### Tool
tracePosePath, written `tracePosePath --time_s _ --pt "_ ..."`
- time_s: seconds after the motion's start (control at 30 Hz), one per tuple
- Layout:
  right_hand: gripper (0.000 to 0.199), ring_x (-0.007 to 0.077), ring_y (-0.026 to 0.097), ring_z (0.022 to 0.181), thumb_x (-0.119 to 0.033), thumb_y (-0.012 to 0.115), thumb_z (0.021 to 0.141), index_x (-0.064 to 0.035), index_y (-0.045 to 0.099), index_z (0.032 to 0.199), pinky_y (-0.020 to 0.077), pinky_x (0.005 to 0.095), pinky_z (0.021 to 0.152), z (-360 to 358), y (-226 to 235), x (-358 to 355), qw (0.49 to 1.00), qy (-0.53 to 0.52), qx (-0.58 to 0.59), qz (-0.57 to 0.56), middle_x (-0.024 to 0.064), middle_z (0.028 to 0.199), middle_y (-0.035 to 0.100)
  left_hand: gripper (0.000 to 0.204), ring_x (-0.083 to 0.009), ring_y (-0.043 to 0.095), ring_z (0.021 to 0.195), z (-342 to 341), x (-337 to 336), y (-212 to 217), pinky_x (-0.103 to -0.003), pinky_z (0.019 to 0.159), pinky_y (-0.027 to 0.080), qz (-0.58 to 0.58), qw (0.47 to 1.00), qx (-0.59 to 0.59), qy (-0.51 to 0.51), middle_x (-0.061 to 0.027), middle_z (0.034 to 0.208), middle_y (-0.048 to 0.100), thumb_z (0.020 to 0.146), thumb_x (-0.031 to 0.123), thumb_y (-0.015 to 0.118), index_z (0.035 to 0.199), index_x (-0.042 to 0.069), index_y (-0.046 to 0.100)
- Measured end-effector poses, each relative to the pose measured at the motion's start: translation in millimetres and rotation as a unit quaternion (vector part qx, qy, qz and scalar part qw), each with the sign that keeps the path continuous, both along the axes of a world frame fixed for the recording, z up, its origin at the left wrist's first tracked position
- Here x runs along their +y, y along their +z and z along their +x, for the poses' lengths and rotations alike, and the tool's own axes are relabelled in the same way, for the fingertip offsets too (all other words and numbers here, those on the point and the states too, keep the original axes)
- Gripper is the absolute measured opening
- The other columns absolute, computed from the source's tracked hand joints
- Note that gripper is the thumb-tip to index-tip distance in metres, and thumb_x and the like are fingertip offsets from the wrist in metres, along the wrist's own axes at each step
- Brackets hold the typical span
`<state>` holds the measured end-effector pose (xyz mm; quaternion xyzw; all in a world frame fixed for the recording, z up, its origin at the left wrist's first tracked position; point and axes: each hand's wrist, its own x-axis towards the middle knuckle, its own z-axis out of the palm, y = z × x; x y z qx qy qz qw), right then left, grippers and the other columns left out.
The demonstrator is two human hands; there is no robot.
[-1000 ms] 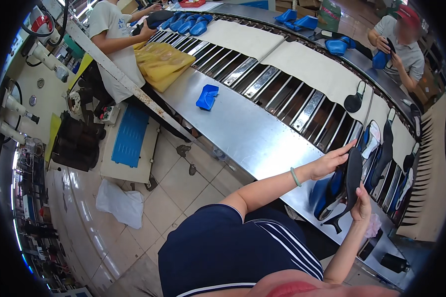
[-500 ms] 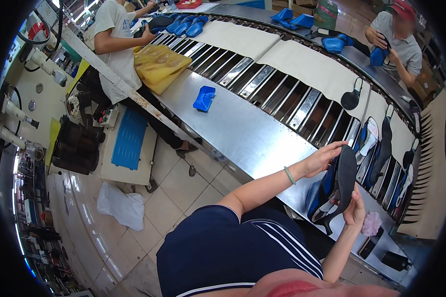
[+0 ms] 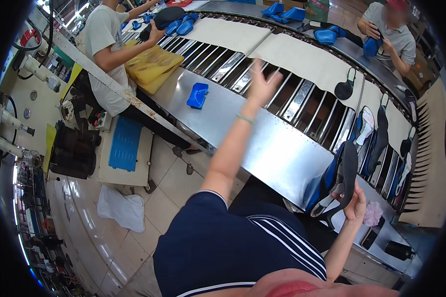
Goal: Inspecting and cleaning the soles and heels of blue high-heeled shoes on a factory conveyor line.
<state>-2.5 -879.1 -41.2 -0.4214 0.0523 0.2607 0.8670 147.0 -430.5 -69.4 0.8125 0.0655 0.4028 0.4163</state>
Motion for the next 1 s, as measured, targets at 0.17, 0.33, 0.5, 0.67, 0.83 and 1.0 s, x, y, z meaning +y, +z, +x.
tracePosePath --time_s 0.17,0.33,0.5,0.67,0.83,1.0 --pt "0.043 0.0168 0.065 0.07 -0.034 0.056 0.094 -0.0051 0.052 0.127 0.0518 0.0584 0.087 4 -18 -12 0.999 -0.014 0.025 0.024 0.0056 0.098 0.068 0.111 -0.0567 0.007 0.139 -1 134 90 -0.059 0.115 0.011 0.27 0.914 0.102 0.284 -0.0394 0.148 0.012 0.068 0.028 0.082 0.152 0.004 0.014" --pt "0.046 0.0176 0.059 0.085 -0.036 0.048 0.097 -0.0064 0.048 0.133 0.0447 0.062 0.095 -2 -11 -9 0.997 -0.009 0.058 0.05 0.0081 0.117 0.063 0.07 -0.0557 0.004 0.141 31 223 131 -0.068 0.111 0.0 0.417 0.836 0.092 0.344 -0.0346 0.153 0.01 0.087 0.011 0.054 0.151 0.015 0.026" --pt "0.054 0.0187 0.061 0.074 -0.036 0.05 0.097 -0.0026 0.043 0.138 0.0464 0.0621 0.092 -4 -17 -22 0.998 0.001 0.042 0.042 0.0084 0.108 0.063 0.087 -0.054 0.017 0.139 22 215 138 -0.07 0.109 0.011 0.44 0.764 0.217 0.419 -0.0304 0.152 0.02 0.077 0.021 0.069 0.152 0.021 0.025" --pt "0.057 0.018 0.06 0.072 -0.037 0.05 0.097 -0.0034 0.04 0.142 0.0457 0.0615 0.093 -4 -18 -31 0.998 -0.009 0.05 0.026 0.0076 0.118 0.06 0.114 -0.047 0.037 0.131 18 185 131 -0.068 0.103 0.028 0.49 0.745 0.291 0.346 -0.0251 0.143 0.038 0.054 0.039 0.088 0.149 0.019 0.029" --pt "0.06 0.021 0.062 0.081 -0.036 0.049 0.096 -0.0077 0.032 0.147 0.045 0.0625 0.093 -4 -20 -30 0.997 0.018 0.039 0.066 0.0099 0.127 0.057 0.089 -0.0386 0.047 0.124 -4 179 98 -0.064 0.095 0.037 0.534 0.719 0.406 0.181 -0.0103 0.134 0.053 0.063 0.034 0.085 0.14 0.017 0.043" --pt "0.057 0.0244 0.068 0.085 -0.035 0.044 0.099 -0.0053 0.032 0.146 0.0407 0.0645 0.098 -8 -9 -12 0.994 -0.013 0.047 0.094 0.0127 0.125 0.06 0.066 -0.04 0.05 0.117 -17 170 70 -0.07 0.094 0.034 0.62 0.673 0.339 0.22 -0.0121 0.125 0.054 0.073 0.018 0.074 0.133 0.015 0.046"
